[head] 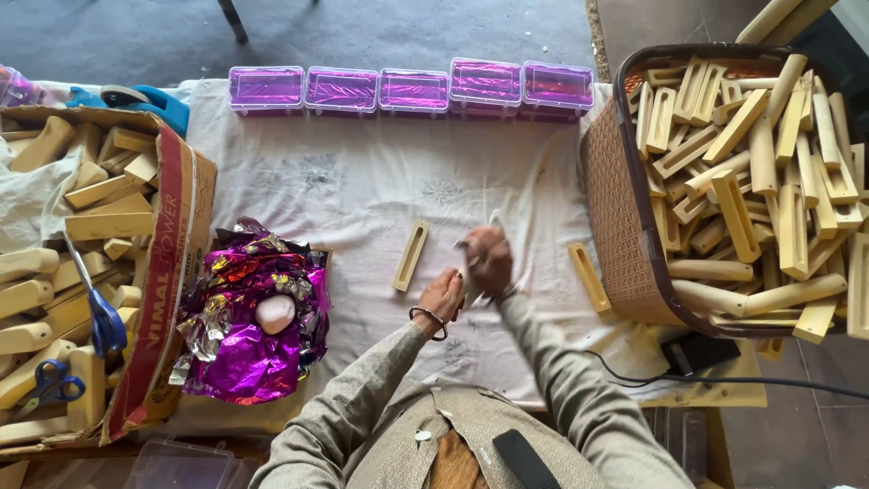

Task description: The person wraps wooden blocks in foil and paper. The person picks up wooden blocks from a basket, wipes them with a cloth, and wraps them in foil and paper before placing them near storage containers.

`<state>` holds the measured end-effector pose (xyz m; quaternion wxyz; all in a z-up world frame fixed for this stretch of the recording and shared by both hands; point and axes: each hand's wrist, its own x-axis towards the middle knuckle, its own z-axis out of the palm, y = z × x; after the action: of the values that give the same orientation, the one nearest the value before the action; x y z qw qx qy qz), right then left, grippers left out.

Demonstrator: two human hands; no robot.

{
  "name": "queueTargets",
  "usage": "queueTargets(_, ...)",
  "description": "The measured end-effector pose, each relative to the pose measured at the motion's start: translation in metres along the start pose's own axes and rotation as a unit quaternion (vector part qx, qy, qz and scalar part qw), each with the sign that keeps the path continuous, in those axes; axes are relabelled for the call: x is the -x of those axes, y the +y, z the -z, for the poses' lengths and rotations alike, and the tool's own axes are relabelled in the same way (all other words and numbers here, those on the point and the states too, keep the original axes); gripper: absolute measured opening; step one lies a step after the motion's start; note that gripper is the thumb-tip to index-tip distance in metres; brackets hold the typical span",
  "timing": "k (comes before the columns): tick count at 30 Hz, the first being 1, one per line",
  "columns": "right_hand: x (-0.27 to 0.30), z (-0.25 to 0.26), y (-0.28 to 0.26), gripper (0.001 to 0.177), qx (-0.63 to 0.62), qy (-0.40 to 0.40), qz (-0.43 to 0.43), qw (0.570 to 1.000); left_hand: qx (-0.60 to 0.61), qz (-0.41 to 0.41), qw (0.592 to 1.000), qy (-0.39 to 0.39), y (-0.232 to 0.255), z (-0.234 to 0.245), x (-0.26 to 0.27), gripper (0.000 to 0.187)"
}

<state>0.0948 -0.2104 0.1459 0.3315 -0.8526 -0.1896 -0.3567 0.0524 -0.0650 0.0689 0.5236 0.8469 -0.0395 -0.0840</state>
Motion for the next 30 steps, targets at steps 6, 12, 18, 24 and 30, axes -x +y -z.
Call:
queueTargets(6, 0.001, -0.001, 0.088, 0.040, -0.328, 0.113, -0.502, 0.792, 0.338, 0.072, 0.927, -0.142, 0.063, 0.026, 0.008, 0.025)
queueTargets(12, 0.042, -0.009, 0.011, 0.062, -0.629, -0.047, -0.578, 0.517, -0.036, -0.049, 0.998, 0.016, -0.008, 0.008, -0.004, 0.057)
queueTargets(18, 0.010, 0.041, -0.014, 0.059, -0.253, -0.316, -0.472, 0.783, -0.314, -0.139, 0.934, 0.095, 0.033, 0.074, 0.007, 0.093)
queueTargets(24, -0.020, 0.065, -0.042, 0.044, -0.135, -0.588, -0.152, 0.783, -0.391, -0.088, 0.868, -0.293, 0.087, 0.102, 0.016, 0.108)
queueTargets(30, -0.002, 0.075, 0.024, 0.049, -0.182, -0.523, -0.254, 0.793, -0.239, -0.099, 0.945, -0.198, 0.032, 0.103, 0.018, 0.085)
